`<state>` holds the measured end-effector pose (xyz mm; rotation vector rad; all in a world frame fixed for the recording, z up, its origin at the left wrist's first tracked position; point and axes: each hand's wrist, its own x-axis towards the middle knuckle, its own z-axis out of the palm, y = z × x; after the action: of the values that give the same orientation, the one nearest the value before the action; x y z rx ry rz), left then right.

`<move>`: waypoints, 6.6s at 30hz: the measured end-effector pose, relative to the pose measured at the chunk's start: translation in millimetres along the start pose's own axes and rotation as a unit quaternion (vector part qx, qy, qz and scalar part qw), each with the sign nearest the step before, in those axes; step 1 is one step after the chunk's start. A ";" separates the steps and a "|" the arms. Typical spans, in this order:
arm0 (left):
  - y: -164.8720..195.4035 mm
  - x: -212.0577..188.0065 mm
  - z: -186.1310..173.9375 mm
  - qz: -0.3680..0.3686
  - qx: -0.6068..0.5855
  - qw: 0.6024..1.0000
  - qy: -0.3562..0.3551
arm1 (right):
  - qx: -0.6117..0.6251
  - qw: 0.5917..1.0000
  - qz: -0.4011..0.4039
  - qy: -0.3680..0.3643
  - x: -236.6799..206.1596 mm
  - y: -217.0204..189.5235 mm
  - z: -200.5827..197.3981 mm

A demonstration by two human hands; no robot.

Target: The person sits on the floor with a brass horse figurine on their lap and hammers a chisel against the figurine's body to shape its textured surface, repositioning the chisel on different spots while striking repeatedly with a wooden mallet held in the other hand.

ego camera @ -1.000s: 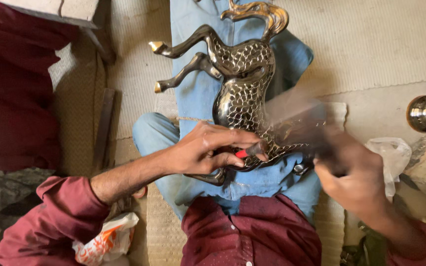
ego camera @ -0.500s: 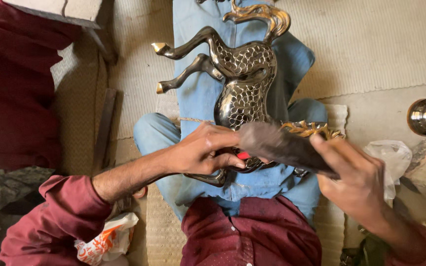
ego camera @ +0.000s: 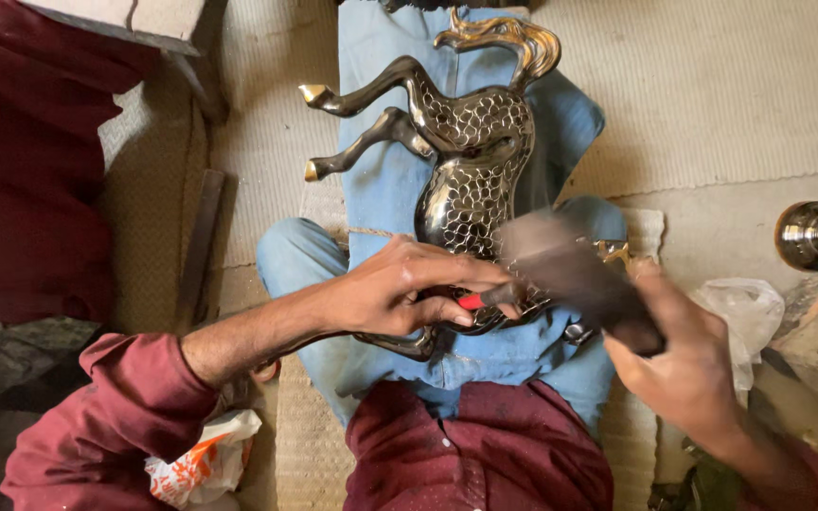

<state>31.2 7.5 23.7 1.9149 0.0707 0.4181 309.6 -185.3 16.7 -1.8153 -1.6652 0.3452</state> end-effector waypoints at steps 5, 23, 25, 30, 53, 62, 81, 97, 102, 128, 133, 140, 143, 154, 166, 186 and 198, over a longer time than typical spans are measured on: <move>-0.6 0.3 0.5 0.031 -0.012 0.999 0.008 | 0.038 0.998 -0.036 0.022 1.1 -3.1 -0.5; 7.3 -3.0 -0.3 0.021 -0.005 0.999 0.037 | -0.064 0.987 -0.141 0.047 -12.3 28.1 -0.8; 7.4 -3.0 -1.2 0.048 -0.013 0.998 0.028 | -0.070 0.986 -0.145 0.049 -11.8 28.6 -6.1; 4.8 -2.3 -0.9 0.021 -0.037 0.998 0.036 | -0.101 0.980 -0.148 0.085 -9.5 22.6 -17.0; -8.6 -3.7 5.9 0.032 -0.005 0.999 0.025 | 0.018 0.997 0.031 -0.064 6.1 -8.9 -22.0; -3.6 -0.7 2.4 0.034 -0.003 0.999 0.000 | -0.044 0.998 0.036 -0.031 -1.4 -1.6 -18.5; -4.8 -1.4 3.7 0.080 -0.031 0.996 0.004 | 0.023 0.994 0.100 -0.033 3.5 -14.5 -19.2; -11.8 0.9 5.8 -0.007 0.040 0.998 -0.044 | -0.099 0.993 -0.056 -0.024 2.4 -11.5 -22.8; -8.7 0.4 4.0 0.055 -0.048 0.997 -0.023 | -0.165 0.975 -0.145 -0.030 4.4 -10.6 -24.8; -15.4 0.2 4.6 0.059 -0.047 0.996 -0.042 | 0.043 0.997 0.045 -0.036 -5.9 -2.6 -21.7; -12.9 1.7 3.0 0.042 -0.088 0.994 -0.051 | -0.011 1.000 -0.004 0.001 -11.2 14.4 -19.0; -11.6 1.1 3.4 0.061 -0.065 0.995 -0.047 | 0.093 0.995 0.021 -0.024 -14.2 13.2 -14.5; -12.3 2.3 2.1 0.055 -0.053 0.996 -0.055 | -0.024 0.996 -0.089 -0.004 -9.8 10.2 -14.9; -13.3 1.8 0.0 0.067 -0.112 0.989 -0.075 | 0.068 0.997 0.030 -0.015 -1.9 -8.3 -19.5; -12.2 0.5 -1.4 0.056 -0.102 0.990 -0.083 | 0.001 0.998 -0.059 -0.020 -9.6 8.8 -14.2; 59.4 -8.8 -10.0 0.020 0.136 0.989 -0.050 | 0.174 0.976 0.090 0.095 -59.4 40.5 13.9; 138.5 -28.5 48.2 0.127 0.409 0.900 -0.078 | 0.332 0.886 0.184 0.266 -99.5 54.3 43.4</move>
<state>-0.6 -95.1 127.7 2.8051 -0.1354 0.4459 310.9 -268.3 -71.9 -1.4890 -0.6923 0.4579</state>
